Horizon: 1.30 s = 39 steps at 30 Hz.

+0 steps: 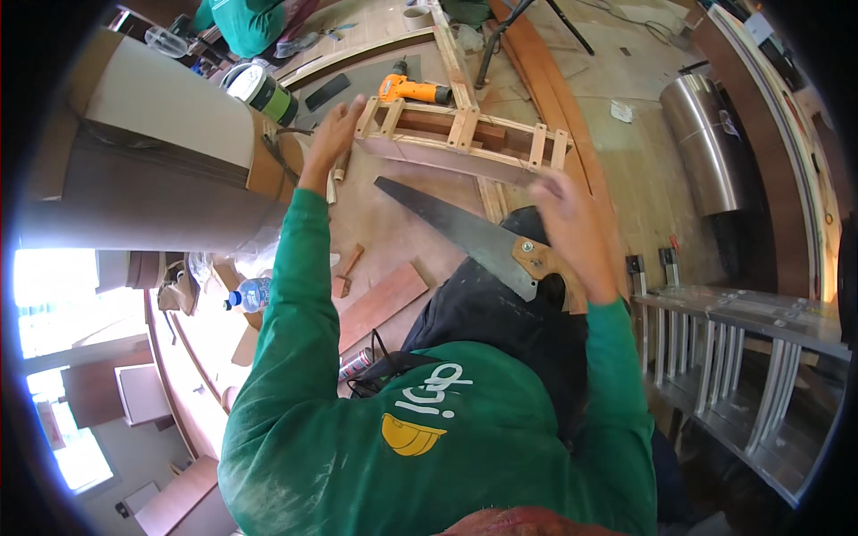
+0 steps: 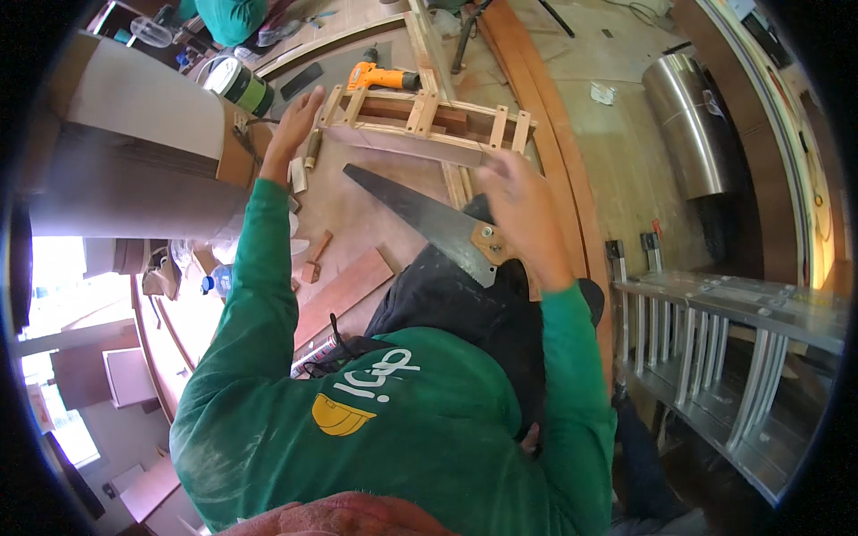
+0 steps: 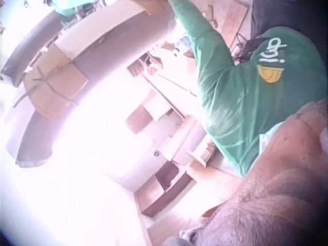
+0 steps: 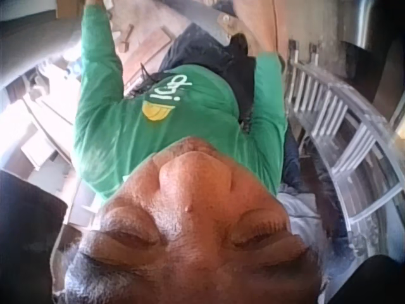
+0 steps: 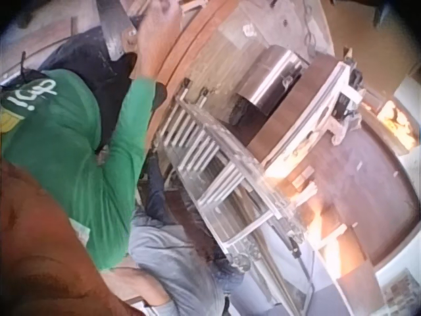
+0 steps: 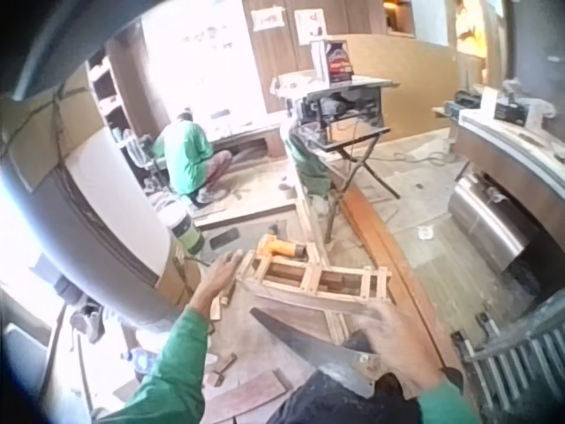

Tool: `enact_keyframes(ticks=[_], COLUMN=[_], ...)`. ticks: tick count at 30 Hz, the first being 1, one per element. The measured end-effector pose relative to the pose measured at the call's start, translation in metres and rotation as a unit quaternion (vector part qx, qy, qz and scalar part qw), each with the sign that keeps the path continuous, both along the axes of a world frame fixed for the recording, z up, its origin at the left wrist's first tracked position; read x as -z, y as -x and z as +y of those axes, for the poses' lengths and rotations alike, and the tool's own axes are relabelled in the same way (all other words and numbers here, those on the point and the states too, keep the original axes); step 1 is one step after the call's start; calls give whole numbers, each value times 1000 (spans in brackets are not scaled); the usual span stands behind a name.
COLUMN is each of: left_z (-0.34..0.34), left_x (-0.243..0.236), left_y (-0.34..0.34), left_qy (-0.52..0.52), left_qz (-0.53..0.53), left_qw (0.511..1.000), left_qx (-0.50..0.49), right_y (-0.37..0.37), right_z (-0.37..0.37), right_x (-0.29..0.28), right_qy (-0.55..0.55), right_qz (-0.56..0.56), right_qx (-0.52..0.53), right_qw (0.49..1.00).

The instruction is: The person fits a small wooden block into a wooden frame, marks a longer wooden plank using a tape measure and pencil, and then cuts the plank using a hand saw.

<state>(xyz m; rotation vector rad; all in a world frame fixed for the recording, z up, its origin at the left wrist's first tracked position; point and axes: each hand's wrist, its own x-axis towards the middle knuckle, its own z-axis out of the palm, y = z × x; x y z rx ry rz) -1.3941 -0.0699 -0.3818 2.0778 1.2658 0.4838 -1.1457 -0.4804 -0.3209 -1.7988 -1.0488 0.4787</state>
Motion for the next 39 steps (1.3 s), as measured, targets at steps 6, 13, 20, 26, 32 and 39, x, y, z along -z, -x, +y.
enact_keyframes(ticks=[6, 13, 20, 26, 32, 39], left_z=[-3, -91, -193, -292, -328, -333], left_x=[5, -65, 10, 88, 96, 96], left_y=[-45, 31, 196, 236, 230, 226], left_qy=[-138, -165, 10, -49, -60, -68], left_qz=[66, 20, 140, 170, 198, 155], left_qw=[985, 977, 988, 981, 974, 984], left_qx=[79, 136, 57, 75, 96, 47], right_y=[-1, 2, 5, 57, 126, 147], right_z=[37, -58, -81, -34, -15, -21], right_x=[37, 32, 29, 24, 35, 37], right_qy=[40, 88, 143, 113, 120, 121], right_qz=[-35, 140, 142, 202, 90, 75], right_qx=[-26, 19, 42, -63, -222, -260], right_qw=[998, 986, 979, 971, 964, 955])
